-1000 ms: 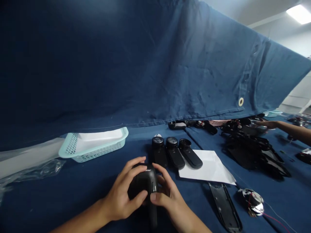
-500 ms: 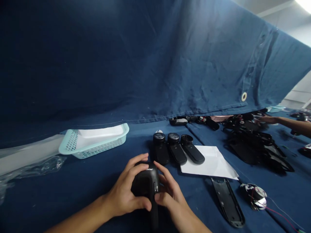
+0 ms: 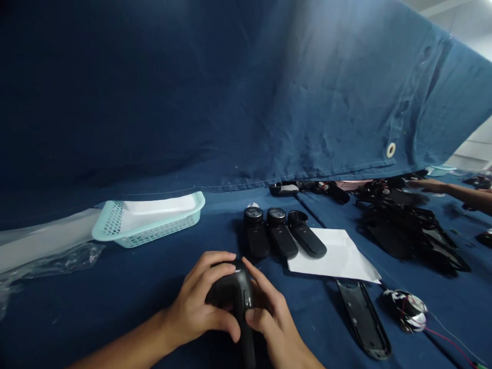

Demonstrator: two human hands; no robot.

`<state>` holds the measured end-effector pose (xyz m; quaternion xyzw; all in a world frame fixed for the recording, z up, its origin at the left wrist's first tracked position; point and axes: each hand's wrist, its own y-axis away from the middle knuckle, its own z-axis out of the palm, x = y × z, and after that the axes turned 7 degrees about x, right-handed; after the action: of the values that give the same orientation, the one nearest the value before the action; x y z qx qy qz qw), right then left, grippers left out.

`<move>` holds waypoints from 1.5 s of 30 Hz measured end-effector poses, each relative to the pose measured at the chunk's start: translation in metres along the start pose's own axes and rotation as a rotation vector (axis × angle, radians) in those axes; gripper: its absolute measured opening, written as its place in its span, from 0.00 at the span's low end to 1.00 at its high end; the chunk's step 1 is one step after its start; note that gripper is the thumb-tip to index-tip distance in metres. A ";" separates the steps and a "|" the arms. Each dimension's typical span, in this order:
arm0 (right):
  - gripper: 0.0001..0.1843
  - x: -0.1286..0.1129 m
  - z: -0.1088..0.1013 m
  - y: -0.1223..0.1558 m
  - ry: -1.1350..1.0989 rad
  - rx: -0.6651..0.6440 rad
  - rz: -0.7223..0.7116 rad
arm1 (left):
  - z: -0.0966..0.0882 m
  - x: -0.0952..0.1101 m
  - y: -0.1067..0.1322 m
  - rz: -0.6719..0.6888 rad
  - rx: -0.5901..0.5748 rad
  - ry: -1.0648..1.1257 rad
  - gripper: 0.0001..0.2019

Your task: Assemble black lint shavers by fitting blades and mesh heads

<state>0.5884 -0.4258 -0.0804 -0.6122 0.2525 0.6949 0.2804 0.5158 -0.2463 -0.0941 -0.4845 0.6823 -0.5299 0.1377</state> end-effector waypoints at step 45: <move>0.28 -0.002 0.006 0.005 -0.131 0.078 0.146 | 0.005 0.003 0.002 0.178 0.042 -0.107 0.37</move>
<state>0.5806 -0.4258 -0.0774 -0.5342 0.3043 0.7416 0.2684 0.5167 -0.2519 -0.0962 -0.4465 0.7029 -0.5034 0.2305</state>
